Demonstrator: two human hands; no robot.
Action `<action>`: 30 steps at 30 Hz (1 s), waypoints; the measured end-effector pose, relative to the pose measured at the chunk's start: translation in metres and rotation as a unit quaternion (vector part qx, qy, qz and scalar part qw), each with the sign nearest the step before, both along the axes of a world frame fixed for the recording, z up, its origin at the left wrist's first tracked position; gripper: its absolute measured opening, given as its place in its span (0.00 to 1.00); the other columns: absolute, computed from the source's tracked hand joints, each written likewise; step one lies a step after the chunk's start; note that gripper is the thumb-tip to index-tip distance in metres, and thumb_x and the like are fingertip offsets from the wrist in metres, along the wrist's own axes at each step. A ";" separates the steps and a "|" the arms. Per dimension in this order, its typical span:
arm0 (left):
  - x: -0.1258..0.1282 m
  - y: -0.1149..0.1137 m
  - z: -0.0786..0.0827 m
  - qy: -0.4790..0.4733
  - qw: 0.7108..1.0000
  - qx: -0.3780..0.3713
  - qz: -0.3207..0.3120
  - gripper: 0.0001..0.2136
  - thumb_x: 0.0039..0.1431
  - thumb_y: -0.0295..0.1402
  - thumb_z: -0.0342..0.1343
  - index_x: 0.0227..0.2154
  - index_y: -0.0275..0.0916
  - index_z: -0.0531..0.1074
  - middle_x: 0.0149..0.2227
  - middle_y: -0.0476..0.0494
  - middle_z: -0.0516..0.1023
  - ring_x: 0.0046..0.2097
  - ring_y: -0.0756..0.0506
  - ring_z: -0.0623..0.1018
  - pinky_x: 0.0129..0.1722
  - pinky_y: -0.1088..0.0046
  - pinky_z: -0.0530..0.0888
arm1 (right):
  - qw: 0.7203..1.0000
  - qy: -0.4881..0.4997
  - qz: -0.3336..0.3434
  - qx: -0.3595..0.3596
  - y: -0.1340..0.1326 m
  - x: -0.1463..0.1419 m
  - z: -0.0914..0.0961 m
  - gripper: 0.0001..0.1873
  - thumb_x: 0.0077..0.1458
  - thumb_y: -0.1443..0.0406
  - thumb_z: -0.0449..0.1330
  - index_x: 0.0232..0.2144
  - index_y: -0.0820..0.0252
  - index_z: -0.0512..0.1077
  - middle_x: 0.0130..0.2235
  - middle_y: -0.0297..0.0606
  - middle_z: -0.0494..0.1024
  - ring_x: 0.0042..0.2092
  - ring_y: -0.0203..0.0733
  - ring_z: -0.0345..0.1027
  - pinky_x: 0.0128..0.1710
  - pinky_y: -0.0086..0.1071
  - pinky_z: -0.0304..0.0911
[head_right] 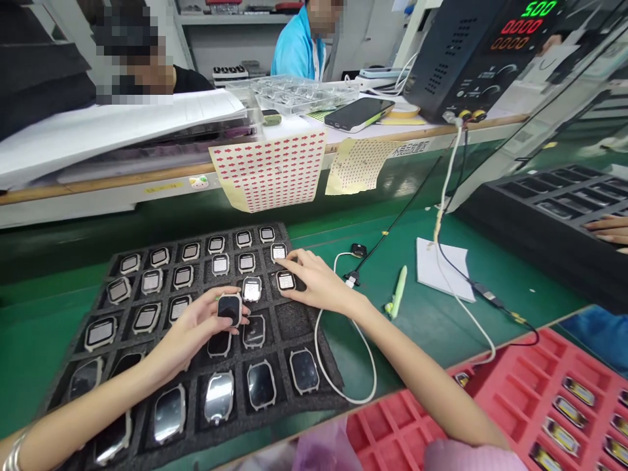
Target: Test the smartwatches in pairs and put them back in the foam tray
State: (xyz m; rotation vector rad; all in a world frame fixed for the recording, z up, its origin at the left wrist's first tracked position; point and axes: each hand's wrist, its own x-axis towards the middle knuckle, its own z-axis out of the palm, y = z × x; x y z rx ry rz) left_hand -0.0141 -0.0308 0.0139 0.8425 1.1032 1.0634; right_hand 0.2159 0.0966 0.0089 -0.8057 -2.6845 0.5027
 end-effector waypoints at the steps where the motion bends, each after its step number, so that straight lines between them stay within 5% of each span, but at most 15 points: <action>1: -0.003 -0.003 0.000 0.006 1.000 -0.004 0.003 0.19 0.51 0.27 0.57 0.48 0.36 0.64 0.39 0.39 0.78 0.42 0.43 0.77 0.39 0.67 0.73 | 1.000 -0.001 0.004 0.010 -0.007 -0.004 0.003 0.21 0.57 0.65 0.61 0.53 0.62 0.66 0.48 0.48 0.67 0.51 0.53 0.60 0.50 0.47 0.60; 5: -0.013 -0.013 -0.002 0.032 0.999 -0.014 0.003 0.19 0.51 0.28 0.58 0.47 0.37 0.64 0.37 0.43 0.77 0.38 0.45 0.77 0.36 0.70 0.72 | 0.993 -0.074 0.089 0.010 -0.053 -0.032 0.006 0.08 0.62 0.65 0.55 0.39 0.63 0.72 0.36 0.42 0.71 0.40 0.46 0.67 0.43 0.40 0.64; 9: -0.014 -0.016 -0.009 0.066 0.998 -0.001 -0.007 0.17 0.51 0.29 0.58 0.44 0.38 0.63 0.36 0.45 0.75 0.34 0.47 0.75 0.31 0.73 0.70 | 0.989 -0.147 0.004 0.028 -0.090 -0.059 -0.005 0.13 0.58 0.67 0.60 0.43 0.70 0.70 0.37 0.48 0.70 0.37 0.51 0.69 0.36 0.40 0.66; 12: -0.014 -0.017 -0.017 0.109 0.993 0.038 -0.024 0.17 0.51 0.29 0.57 0.44 0.39 0.63 0.33 0.49 0.72 0.32 0.48 0.73 0.30 0.73 0.69 | 0.990 -0.074 -0.069 -0.093 -0.090 -0.063 -0.009 0.17 0.54 0.68 0.64 0.45 0.70 0.69 0.39 0.47 0.70 0.36 0.48 0.69 0.34 0.37 0.65; 16: -0.019 -0.020 -0.020 0.231 0.963 0.135 -0.023 0.15 0.51 0.25 0.54 0.43 0.40 0.66 0.41 0.46 0.72 0.43 0.44 0.72 0.43 0.68 0.68 | 0.981 0.001 -0.048 -0.187 -0.068 -0.057 -0.001 0.09 0.51 0.66 0.67 0.35 0.64 0.74 0.29 0.33 0.69 0.31 0.39 0.67 0.30 0.30 0.63; 18: -0.022 -0.022 -0.016 0.283 0.946 0.153 -0.030 0.16 0.50 0.24 0.52 0.44 0.40 0.66 0.42 0.47 0.72 0.44 0.44 0.72 0.44 0.68 0.67 | 0.949 0.102 -0.018 -0.296 -0.059 -0.055 0.007 0.06 0.53 0.65 0.65 0.31 0.62 0.73 0.32 0.35 0.70 0.34 0.39 0.67 0.31 0.28 0.64; 21: -0.024 -0.023 -0.012 0.316 0.935 0.153 -0.040 0.16 0.50 0.24 0.51 0.44 0.40 0.65 0.36 0.50 0.72 0.37 0.45 0.71 0.40 0.70 0.67 | 0.857 0.238 0.018 -0.457 -0.050 -0.057 0.013 0.08 0.59 0.61 0.58 0.37 0.60 0.67 0.43 0.40 0.71 0.36 0.39 0.71 0.27 0.27 0.68; 25: -0.025 -0.020 -0.013 0.326 0.934 0.145 -0.021 0.16 0.52 0.26 0.51 0.45 0.40 0.64 0.32 0.51 0.71 0.33 0.46 0.70 0.35 0.71 0.67 | 0.814 0.253 0.034 -0.522 -0.045 -0.060 0.010 0.11 0.63 0.60 0.52 0.46 0.59 0.62 0.40 0.43 0.76 0.24 0.35 0.70 0.14 0.23 0.63; 30: -0.024 -0.016 -0.019 0.314 0.941 0.127 0.005 0.18 0.53 0.28 0.53 0.48 0.41 0.64 0.38 0.47 0.74 0.39 0.44 0.73 0.41 0.68 0.68 | 0.725 0.295 0.051 -0.621 -0.044 -0.055 -0.002 0.26 0.59 0.63 0.59 0.58 0.59 0.59 0.45 0.49 0.75 0.30 0.39 0.74 0.19 0.25 0.69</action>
